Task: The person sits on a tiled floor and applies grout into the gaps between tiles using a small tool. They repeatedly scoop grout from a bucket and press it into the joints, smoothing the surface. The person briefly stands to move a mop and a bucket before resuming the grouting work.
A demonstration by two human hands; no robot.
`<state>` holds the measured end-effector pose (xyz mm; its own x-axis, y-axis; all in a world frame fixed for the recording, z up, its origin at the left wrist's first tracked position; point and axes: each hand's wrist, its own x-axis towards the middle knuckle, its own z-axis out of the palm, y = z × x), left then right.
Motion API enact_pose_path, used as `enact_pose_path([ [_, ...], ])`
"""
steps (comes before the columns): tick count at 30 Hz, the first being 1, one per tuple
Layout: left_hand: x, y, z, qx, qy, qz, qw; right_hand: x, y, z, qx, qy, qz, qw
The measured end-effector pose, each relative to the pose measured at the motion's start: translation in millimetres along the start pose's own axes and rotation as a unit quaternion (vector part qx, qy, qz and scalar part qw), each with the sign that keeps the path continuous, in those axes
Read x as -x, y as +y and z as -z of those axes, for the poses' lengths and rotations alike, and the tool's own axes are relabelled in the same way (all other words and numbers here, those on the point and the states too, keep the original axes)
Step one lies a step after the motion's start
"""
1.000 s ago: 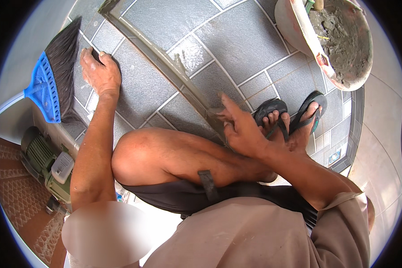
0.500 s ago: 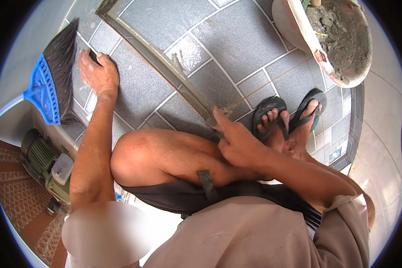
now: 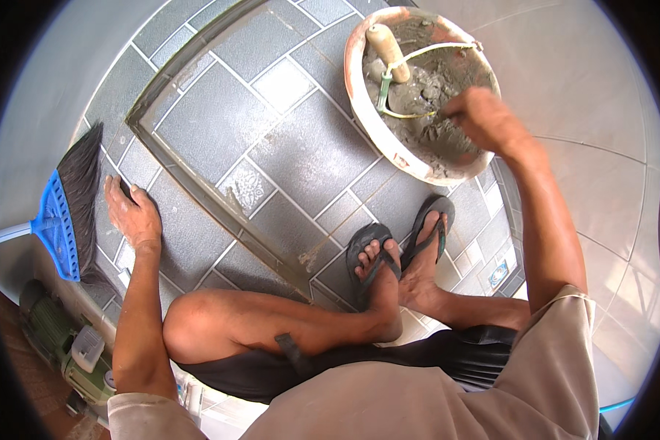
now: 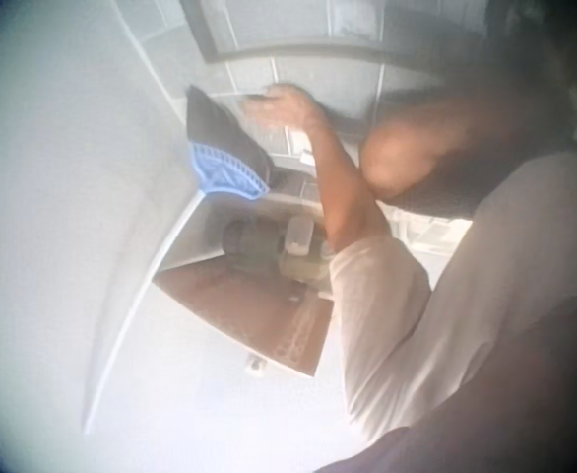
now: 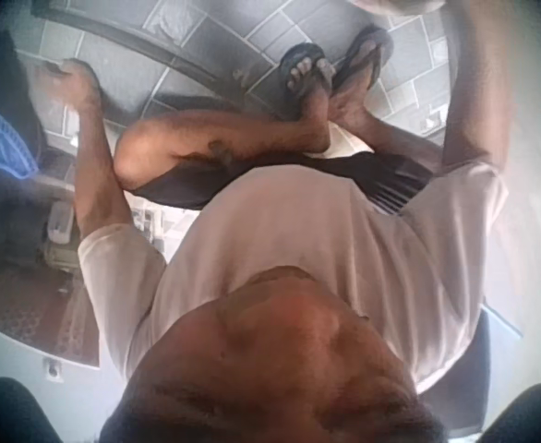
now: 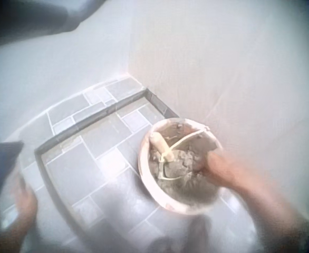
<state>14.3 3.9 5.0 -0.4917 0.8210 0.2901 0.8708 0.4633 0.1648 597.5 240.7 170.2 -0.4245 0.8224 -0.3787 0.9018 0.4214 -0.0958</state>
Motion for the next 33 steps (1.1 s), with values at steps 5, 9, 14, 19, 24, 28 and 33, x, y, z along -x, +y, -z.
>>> enact_pose_path([
  [5, 2, -3, 3, -0.003, 0.007, -0.004, 1.0, -17, 2, -55, 0.089, -0.083, 0.108, 0.987],
  [9, -1, -15, 1, 0.009, 0.024, -0.02, 0.999, -30, -13, -67, 0.23, -0.147, 0.172, 0.946],
  [14, 4, -14, 6, 0.002, 0.018, 0.02, 1.0, -45, -34, -67, 0.247, -0.138, 0.202, 0.938],
  [19, 13, -19, -1, 0.042, -0.015, 0.089, 0.995, -48, 42, -123, 0.212, -0.114, 0.255, 0.937],
  [24, -4, 8, 16, -0.032, -0.055, 0.072, 0.995, -48, 111, -142, 0.252, -0.091, 0.225, 0.937],
  [28, 11, -2, 36, 0.007, -0.088, 0.096, 0.991, -67, -13, -70, 0.278, -0.294, 0.071, 0.912],
  [33, 8, 2, 36, 0.112, -0.039, 0.106, 0.987, -62, 54, 10, 0.054, -0.12, 0.104, 0.986],
])
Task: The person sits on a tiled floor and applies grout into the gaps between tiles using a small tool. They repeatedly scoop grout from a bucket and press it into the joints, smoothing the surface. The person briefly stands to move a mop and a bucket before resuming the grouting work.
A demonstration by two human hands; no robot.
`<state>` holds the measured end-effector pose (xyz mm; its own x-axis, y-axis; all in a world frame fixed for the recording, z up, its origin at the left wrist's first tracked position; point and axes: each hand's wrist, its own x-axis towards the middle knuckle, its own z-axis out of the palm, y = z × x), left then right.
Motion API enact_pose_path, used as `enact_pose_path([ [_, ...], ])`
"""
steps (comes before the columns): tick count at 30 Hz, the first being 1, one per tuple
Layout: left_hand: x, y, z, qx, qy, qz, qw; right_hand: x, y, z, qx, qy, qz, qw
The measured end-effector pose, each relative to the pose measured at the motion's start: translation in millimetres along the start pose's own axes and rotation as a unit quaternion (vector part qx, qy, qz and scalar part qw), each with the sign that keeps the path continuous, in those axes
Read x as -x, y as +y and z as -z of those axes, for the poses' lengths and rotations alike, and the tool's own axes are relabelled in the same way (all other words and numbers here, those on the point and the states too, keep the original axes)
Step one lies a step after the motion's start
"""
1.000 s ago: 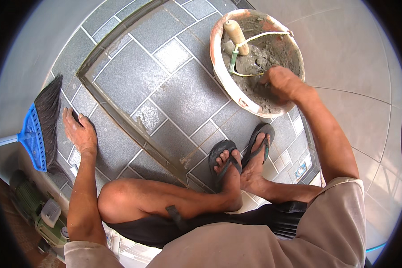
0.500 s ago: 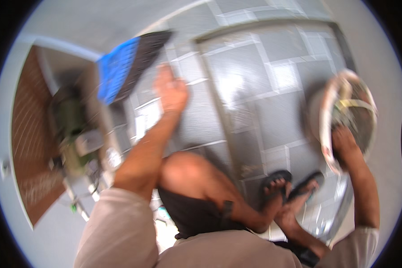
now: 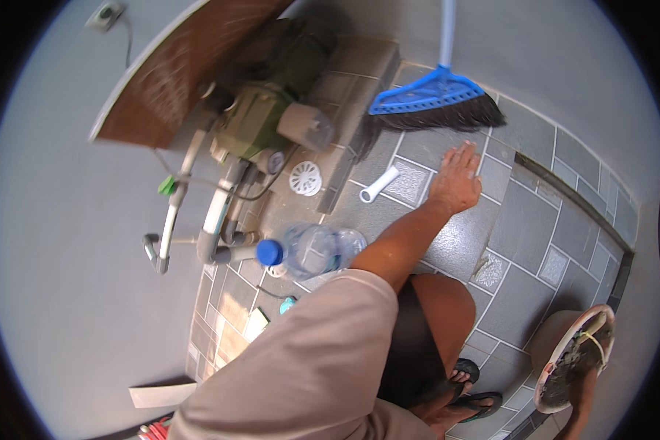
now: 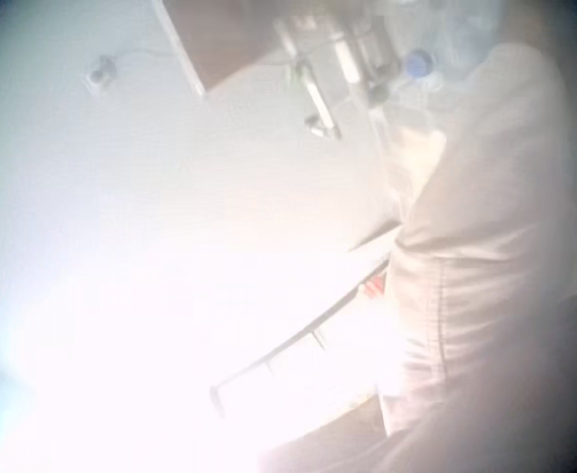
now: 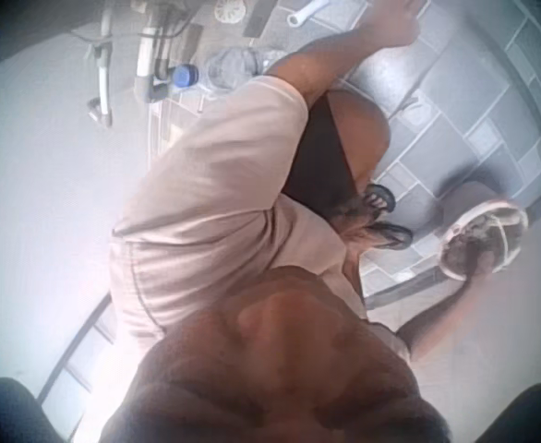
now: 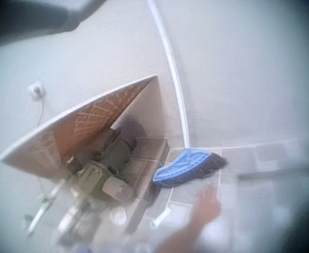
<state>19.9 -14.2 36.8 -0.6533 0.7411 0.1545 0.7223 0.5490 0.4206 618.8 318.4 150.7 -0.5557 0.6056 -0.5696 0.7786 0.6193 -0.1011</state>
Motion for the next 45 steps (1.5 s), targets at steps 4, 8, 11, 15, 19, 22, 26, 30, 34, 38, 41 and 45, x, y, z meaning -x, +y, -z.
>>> enact_pose_path([
  [4, -5, -1, -8, 0.1, 0.011, 0.017, 0.995, 100, -26, 58, -0.278, 0.163, 0.023, 0.946],
  [8, 32, 8, -1, 0.202, -0.097, 0.142, 0.964, 202, -169, 114, -0.244, 0.053, -0.064, 0.966],
  [11, 78, 62, 63, 0.392, -0.185, 0.152, 0.888, 271, -179, 101, -0.193, 0.152, -0.256, 0.935],
  [15, 113, 110, 134, 0.406, -0.196, 0.019, 0.893, 397, -111, 74, -0.438, 0.296, -0.217, 0.821],
  [19, 142, 118, 173, 0.393, -0.057, 0.005, 0.918, 379, -63, 83, -0.463, 0.344, -0.155, 0.802],
  [22, 148, 174, 139, 0.491, -0.09, -0.08, 0.863, 436, -112, 72, -0.51, 0.472, -0.141, 0.706],
  [26, 222, 195, 65, 0.473, -0.294, -0.124, 0.821, 549, -41, 28, -0.498, 0.553, -0.18, 0.643],
  [30, 201, 145, 13, 0.31, -0.401, -0.155, 0.848, 550, -150, 33, -0.506, 0.604, -0.14, 0.6],
  [34, 170, 148, -16, 0.239, -0.478, -0.143, 0.833, 610, -226, 20, -0.543, 0.618, -0.149, 0.549],
  [38, 180, 183, -39, 0.146, -0.538, -0.216, 0.801, 765, -329, -62, -0.488, 0.64, -0.28, 0.524],
  [41, 169, 223, -53, 0.05, -0.613, -0.188, 0.766, 833, -395, -119, -0.501, 0.604, -0.375, 0.494],
  [45, 172, 233, -51, 0.009, -0.64, -0.163, 0.751, 865, -462, -178, -0.514, 0.613, -0.429, 0.421],
])
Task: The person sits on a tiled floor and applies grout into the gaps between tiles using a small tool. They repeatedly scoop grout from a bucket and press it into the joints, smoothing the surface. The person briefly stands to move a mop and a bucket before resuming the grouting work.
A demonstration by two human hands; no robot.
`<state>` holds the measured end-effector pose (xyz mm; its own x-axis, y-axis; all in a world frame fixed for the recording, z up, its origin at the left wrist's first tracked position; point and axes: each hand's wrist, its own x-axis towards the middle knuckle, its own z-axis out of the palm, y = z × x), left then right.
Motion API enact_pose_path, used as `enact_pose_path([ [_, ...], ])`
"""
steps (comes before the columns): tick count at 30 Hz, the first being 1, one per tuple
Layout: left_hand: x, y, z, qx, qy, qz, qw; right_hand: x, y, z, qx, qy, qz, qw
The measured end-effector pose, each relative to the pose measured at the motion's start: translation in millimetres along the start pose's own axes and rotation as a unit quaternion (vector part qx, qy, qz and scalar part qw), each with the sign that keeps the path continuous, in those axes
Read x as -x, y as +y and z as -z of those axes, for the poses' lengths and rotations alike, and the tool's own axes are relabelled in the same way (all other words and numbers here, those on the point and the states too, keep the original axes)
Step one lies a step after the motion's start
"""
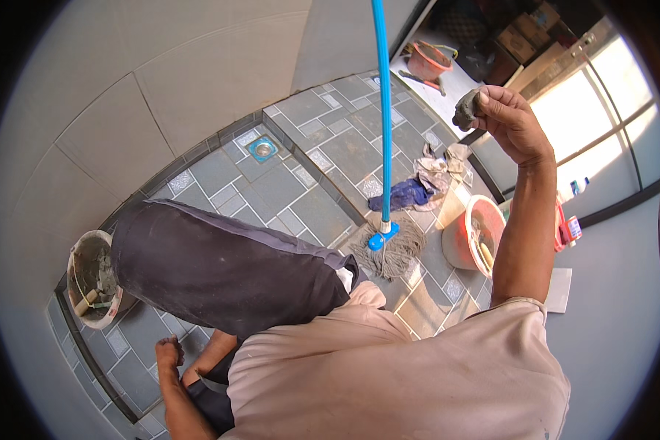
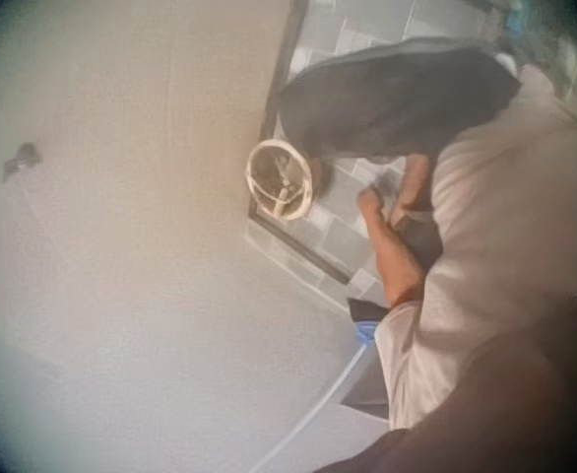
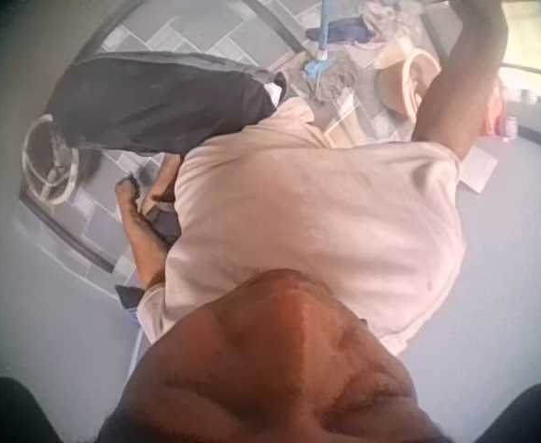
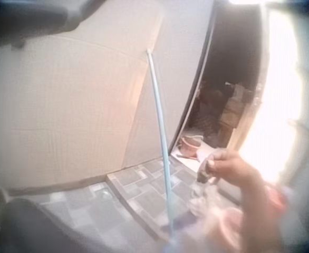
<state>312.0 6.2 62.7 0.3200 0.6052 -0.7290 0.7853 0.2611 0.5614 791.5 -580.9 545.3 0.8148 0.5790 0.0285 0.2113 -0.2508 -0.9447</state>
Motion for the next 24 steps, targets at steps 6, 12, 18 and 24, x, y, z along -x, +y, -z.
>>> enact_pose_path([
  [6, 8, -25, 7, -0.063, -0.021, -0.033, 0.997, 32, 70, 57, -0.099, 0.101, -0.035, 0.989],
  [12, 56, -10, 3, -0.194, -0.058, -0.095, 0.975, 58, 99, 123, -0.087, 0.137, -0.095, 0.982],
  [18, 30, -22, 38, -0.449, -0.094, -0.249, 0.853, 83, 115, 173, -0.132, 0.217, -0.059, 0.966],
  [24, 23, -3, 7, -0.623, -0.081, -0.21, 0.749, 57, 196, 120, -0.32, 0.219, 0.042, 0.921],
])
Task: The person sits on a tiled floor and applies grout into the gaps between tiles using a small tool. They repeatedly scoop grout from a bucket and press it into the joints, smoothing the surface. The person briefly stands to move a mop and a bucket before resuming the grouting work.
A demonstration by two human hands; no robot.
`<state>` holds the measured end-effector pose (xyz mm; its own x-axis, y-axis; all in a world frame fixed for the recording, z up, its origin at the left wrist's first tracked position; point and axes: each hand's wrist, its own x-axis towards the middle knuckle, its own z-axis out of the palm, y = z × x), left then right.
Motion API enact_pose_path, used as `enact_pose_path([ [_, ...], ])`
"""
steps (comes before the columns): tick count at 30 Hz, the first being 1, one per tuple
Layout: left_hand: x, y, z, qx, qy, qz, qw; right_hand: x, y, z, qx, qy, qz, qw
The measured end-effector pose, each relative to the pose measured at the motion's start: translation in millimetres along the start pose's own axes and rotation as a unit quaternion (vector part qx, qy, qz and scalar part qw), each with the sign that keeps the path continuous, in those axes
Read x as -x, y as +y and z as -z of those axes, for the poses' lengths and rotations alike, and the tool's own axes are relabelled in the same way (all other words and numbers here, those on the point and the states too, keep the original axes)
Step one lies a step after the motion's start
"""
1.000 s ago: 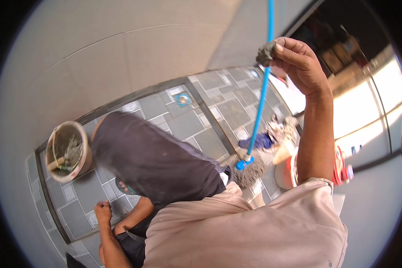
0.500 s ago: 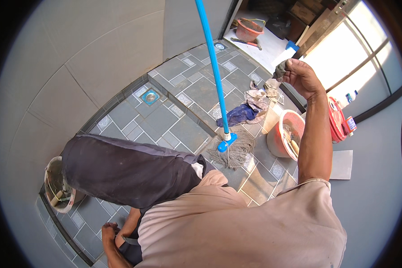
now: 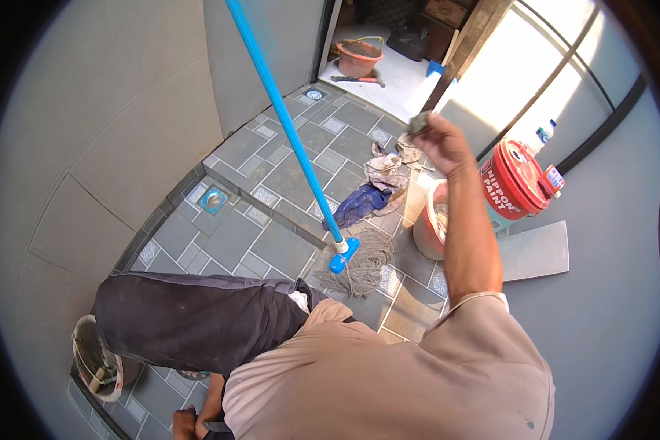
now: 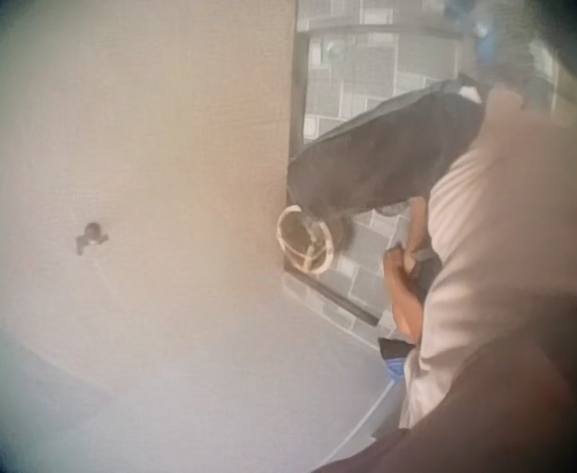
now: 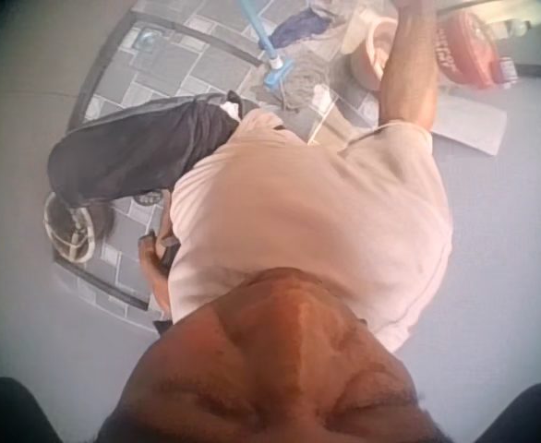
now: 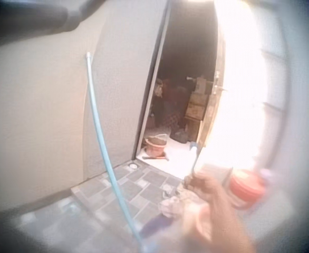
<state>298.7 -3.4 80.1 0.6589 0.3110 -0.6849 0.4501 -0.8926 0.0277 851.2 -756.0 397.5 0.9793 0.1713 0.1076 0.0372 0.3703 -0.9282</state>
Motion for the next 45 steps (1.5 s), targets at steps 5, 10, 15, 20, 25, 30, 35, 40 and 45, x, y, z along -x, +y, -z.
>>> enact_pose_path([
  [5, -10, -17, -4, -0.033, -0.011, 0.0, 0.999, -4, 83, -82, -0.124, -0.132, -0.025, 0.983],
  [10, -20, -14, -9, 0.014, 0.031, -0.029, 0.999, -3, 56, -206, -0.132, -0.239, 0.013, 0.962],
  [15, 45, 80, 78, 0.18, -0.012, 0.2, 0.963, -12, 66, -367, -0.165, -0.384, -0.024, 0.908],
  [20, 44, 54, 15, 0.266, -0.014, 0.222, 0.938, 39, 143, -520, -0.193, -0.518, -0.199, 0.809],
  [25, 106, 41, 112, 0.434, 0.196, 0.242, 0.845, 103, 218, -589, -0.079, -0.557, -0.285, 0.776],
  [30, 178, -28, 47, 0.502, 0.371, 0.398, 0.672, 195, 332, -634, 0.164, -0.612, -0.363, 0.683],
  [35, 164, -52, 0, 0.574, 0.302, 0.51, 0.565, 250, 412, -634, 0.249, -0.666, -0.372, 0.596],
  [40, 136, -96, -49, 0.536, 0.226, 0.615, 0.533, 275, 474, -622, 0.259, -0.636, -0.43, 0.586],
  [45, 144, -149, -138, 0.384, 0.219, 0.627, 0.642, 301, 487, -628, 0.262, -0.606, -0.484, 0.575],
])
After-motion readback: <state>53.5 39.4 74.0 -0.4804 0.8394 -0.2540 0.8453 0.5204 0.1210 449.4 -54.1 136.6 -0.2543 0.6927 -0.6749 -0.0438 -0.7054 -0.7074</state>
